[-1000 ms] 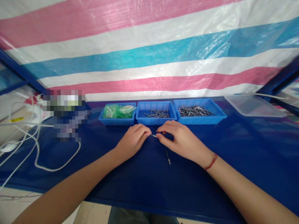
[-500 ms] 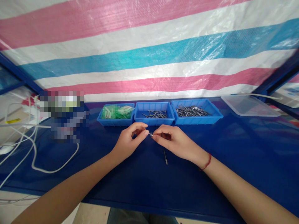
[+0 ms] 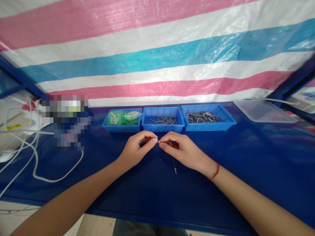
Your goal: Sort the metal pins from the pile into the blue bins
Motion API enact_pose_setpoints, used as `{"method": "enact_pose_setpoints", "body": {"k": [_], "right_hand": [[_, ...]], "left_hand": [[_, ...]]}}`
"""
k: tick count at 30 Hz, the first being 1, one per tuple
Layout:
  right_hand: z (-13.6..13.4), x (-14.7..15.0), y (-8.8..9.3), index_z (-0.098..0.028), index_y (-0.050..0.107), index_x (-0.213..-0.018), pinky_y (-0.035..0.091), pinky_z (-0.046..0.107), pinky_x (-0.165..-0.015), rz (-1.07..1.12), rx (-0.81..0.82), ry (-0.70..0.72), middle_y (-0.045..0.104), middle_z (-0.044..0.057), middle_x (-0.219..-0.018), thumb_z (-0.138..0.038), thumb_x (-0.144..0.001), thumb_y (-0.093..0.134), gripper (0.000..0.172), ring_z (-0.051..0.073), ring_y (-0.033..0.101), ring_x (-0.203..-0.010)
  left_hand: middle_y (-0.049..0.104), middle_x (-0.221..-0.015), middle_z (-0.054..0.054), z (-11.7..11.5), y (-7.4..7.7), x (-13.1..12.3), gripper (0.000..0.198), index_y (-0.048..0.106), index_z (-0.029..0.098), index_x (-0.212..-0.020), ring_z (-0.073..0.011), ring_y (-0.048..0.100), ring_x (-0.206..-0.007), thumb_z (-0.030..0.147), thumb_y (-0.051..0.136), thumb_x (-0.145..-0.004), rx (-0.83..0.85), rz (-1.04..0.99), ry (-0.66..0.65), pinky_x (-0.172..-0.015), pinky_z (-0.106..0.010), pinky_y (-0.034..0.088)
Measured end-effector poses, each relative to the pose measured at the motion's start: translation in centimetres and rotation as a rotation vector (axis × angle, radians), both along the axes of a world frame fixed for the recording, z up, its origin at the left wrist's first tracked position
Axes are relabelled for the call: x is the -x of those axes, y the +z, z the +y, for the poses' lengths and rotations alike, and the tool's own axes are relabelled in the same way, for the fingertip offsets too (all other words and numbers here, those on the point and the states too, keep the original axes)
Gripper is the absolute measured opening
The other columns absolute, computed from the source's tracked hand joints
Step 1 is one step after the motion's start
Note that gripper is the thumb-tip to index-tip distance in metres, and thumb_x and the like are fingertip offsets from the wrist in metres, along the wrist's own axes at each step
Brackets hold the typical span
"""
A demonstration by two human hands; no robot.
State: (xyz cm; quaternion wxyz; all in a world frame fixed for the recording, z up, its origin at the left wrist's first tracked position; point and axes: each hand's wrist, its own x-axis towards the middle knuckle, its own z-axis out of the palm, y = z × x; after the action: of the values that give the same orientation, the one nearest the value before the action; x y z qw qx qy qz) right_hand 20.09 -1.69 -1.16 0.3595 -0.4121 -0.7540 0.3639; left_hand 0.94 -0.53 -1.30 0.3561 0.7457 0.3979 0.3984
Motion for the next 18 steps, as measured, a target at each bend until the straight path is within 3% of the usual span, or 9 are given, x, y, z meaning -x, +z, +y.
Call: {"method": "enact_pose_setpoints", "body": {"k": [8, 18], "right_hand": [[0.19, -0.24, -0.44, -0.020, 0.060, -0.086, 0.042, 0.025, -0.054, 0.097, 0.055, -0.091, 0.056, 0.000, -0.072, -0.038, -0.083, 0.060, 0.018, 0.012, 0.050, -0.061], [0.06, -0.44, -0.03, -0.021, 0.059, -0.085, 0.043, 0.027, -0.057, 0.081, 0.005, -0.124, 0.058, 0.001, -0.075, -0.039, -0.085, 0.058, 0.019, 0.014, 0.051, -0.064]], "left_hand": [[0.068, -0.090, -0.003, 0.19, -0.07, 0.12, 0.013, 0.065, 0.018, -0.092, -0.0129, 0.061, -0.079, 0.026, 0.059, -0.085, -0.081, 0.016, -0.005, -0.073, -0.024, 0.047], [0.069, -0.091, -0.004, 0.24, 0.06, 0.08, 0.014, 0.066, 0.018, -0.091, -0.0148, 0.062, -0.082, 0.027, 0.057, -0.087, -0.026, 0.085, -0.044, -0.075, -0.025, 0.047]]}}
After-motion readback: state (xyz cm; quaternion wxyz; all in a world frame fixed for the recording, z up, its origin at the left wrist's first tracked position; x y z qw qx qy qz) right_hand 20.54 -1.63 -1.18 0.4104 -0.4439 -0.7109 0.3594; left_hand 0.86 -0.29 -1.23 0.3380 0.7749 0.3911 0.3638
